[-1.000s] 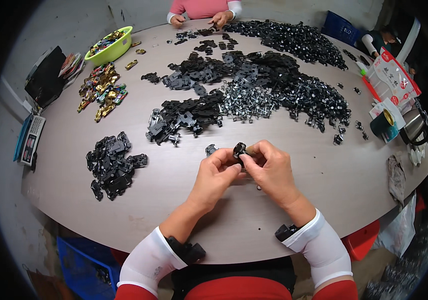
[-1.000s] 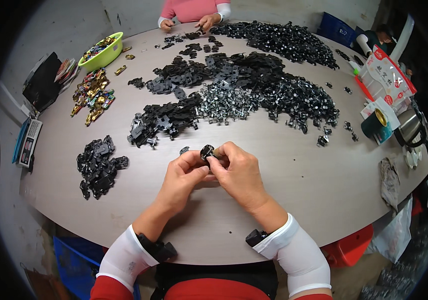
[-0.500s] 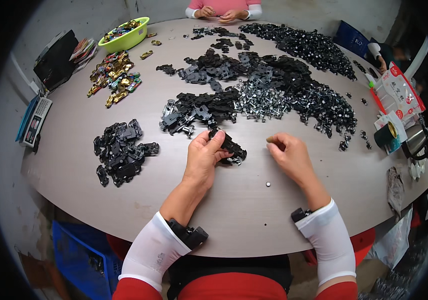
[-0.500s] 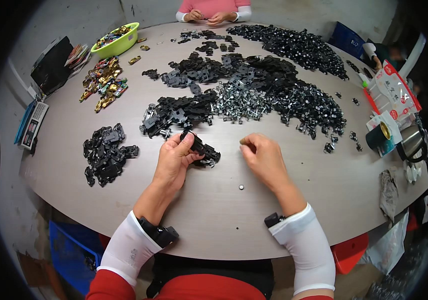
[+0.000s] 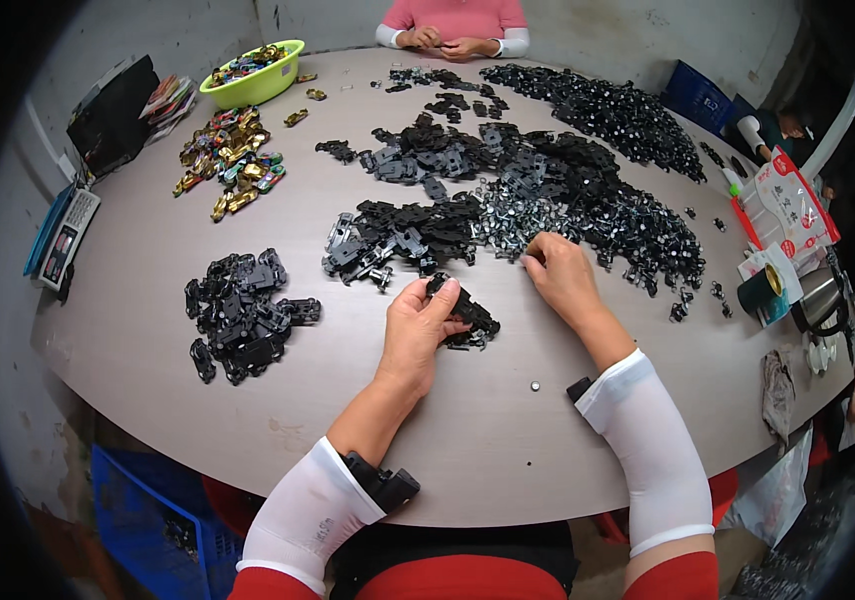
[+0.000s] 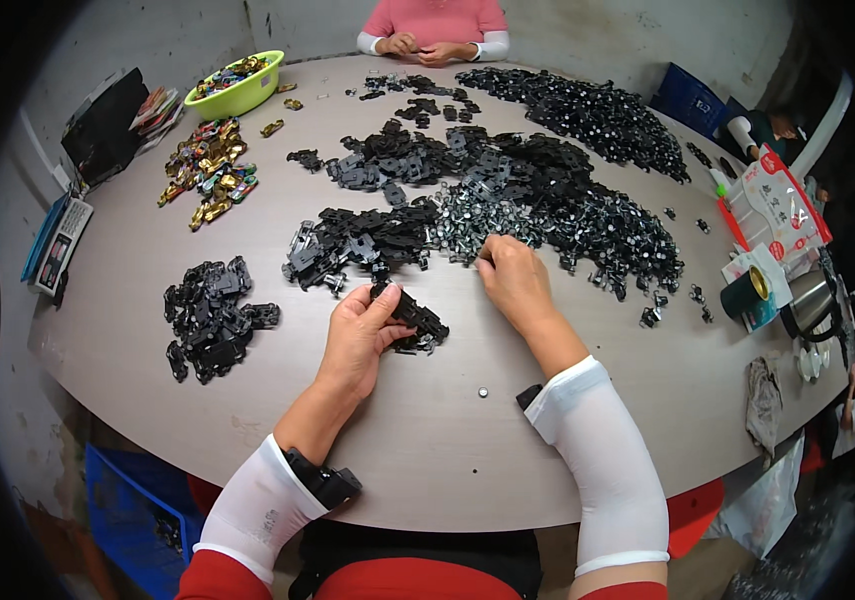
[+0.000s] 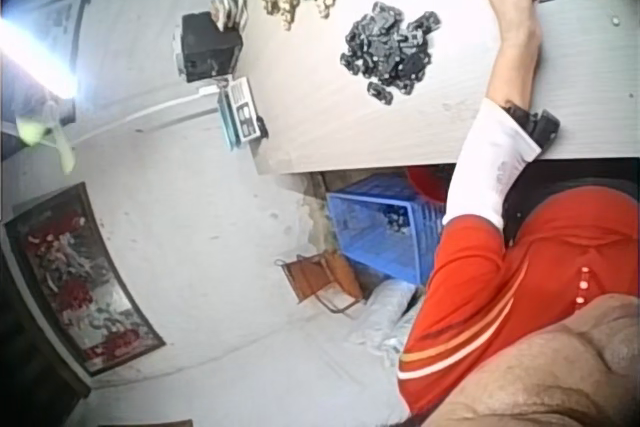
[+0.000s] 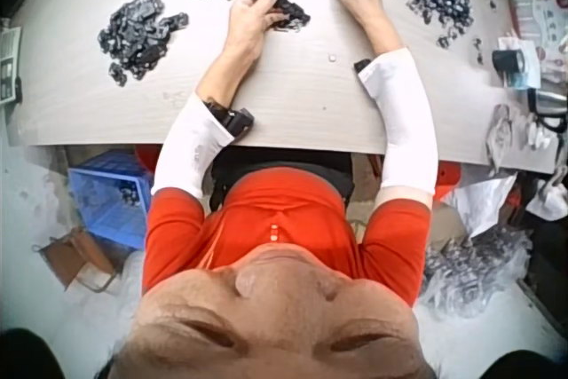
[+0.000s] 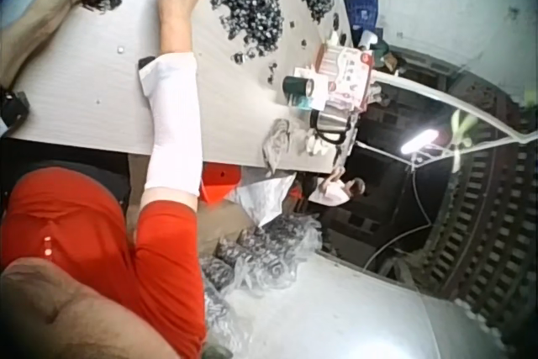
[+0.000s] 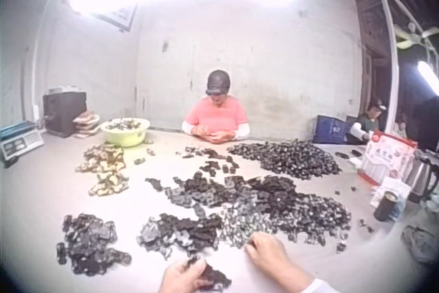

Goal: The person sits at a table and assembles small black plastic components by hand. They pick up a base piece, insert a small metal pin, and attach a second plastic piece to form a unit. The person repeats this process, placing finished units into a growing pile on the table.

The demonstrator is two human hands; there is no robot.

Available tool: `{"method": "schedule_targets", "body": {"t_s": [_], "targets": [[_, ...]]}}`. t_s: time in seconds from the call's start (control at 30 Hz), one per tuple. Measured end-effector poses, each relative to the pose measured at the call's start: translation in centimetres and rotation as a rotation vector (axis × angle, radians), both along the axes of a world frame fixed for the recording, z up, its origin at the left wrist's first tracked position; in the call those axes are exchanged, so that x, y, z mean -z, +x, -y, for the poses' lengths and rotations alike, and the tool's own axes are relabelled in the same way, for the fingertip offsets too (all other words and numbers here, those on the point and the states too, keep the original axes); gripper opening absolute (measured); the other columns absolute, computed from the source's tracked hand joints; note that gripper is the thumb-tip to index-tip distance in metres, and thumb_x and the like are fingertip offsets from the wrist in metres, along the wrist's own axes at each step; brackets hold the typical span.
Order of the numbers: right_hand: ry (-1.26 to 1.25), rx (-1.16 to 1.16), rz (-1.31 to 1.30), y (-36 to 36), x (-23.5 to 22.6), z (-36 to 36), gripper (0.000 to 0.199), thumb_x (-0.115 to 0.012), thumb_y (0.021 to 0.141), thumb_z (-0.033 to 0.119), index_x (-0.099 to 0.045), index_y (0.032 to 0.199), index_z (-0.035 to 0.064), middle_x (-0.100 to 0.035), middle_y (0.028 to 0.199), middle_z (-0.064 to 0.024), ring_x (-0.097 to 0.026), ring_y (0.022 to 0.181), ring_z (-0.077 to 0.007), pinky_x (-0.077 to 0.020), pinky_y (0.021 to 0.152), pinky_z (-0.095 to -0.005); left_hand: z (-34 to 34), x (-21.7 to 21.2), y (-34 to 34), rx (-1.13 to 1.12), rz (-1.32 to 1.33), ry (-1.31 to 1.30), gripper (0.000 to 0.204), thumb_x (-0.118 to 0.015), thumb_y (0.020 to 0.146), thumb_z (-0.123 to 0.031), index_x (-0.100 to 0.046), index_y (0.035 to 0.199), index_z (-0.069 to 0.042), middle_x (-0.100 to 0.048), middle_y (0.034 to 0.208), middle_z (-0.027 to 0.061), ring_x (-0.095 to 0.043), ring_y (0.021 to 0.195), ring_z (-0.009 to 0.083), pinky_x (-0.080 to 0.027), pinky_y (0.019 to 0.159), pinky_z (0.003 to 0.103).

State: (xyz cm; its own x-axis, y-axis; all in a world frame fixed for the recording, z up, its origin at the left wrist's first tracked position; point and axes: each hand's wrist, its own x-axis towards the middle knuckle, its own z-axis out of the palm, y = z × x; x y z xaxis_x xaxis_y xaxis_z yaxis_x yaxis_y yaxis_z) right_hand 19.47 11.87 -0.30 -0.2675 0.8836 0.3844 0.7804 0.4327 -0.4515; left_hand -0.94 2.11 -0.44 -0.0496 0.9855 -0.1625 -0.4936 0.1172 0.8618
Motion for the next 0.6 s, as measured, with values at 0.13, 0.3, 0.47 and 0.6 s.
{"method": "schedule_targets", "body": {"t_s": [0.13,0.3,0.47,0.6], "targets": [[-0.048,-0.046,-0.064,0.1,-1.1,2.2,0.010,-0.069,0.082,0.010,-0.066,0.084,0.0009,-0.065,0.083,-0.0128,-0.063,0.077,-0.0282,-0.0501,0.071,-0.0380,0.1,0.0,-0.1,-0.026,-0.014,-0.014,0.016,-0.061,0.098,-0.022,-0.058,0.097,-0.007,-0.067,0.088,0.0041,-0.065,0.079,0.0120,-0.056,0.070,0.027],[-0.234,-0.033,-0.274,1.7,-1.8,4.0,0.010,-0.072,0.081,0.009,-0.067,0.083,0.0005,-0.063,0.082,-0.0102,-0.060,0.074,-0.0191,-0.0485,0.066,-0.0315,0.2,-0.6,0.3,0.009,0.058,-0.030,0.017,-0.063,0.097,-0.023,-0.058,0.098,-0.006,-0.067,0.089,0.0045,-0.066,0.079,0.0132,-0.057,0.073,0.029],[-0.139,-0.052,-0.394,2.2,-1.8,6.6,0.009,-0.073,0.080,0.009,-0.067,0.082,0.0017,-0.063,0.094,-0.0104,-0.061,0.081,-0.0211,-0.0490,0.070,-0.0316,0.7,-0.9,0.5,0.070,0.087,-0.080,0.018,-0.064,0.096,-0.022,-0.058,0.098,-0.006,-0.067,0.090,0.0056,-0.066,0.081,0.0149,-0.057,0.077,0.030],[-0.033,-0.101,-0.253,2.1,-0.3,6.5,0.008,-0.073,0.078,0.005,-0.067,0.082,0.0023,-0.062,0.100,-0.0120,-0.061,0.093,-0.0289,-0.0485,0.083,-0.0348,0.7,-0.9,0.5,0.115,0.066,-0.106,0.018,-0.064,0.096,-0.021,-0.059,0.098,-0.005,-0.068,0.093,0.0075,-0.067,0.082,0.0152,-0.057,0.078,0.030]]}}
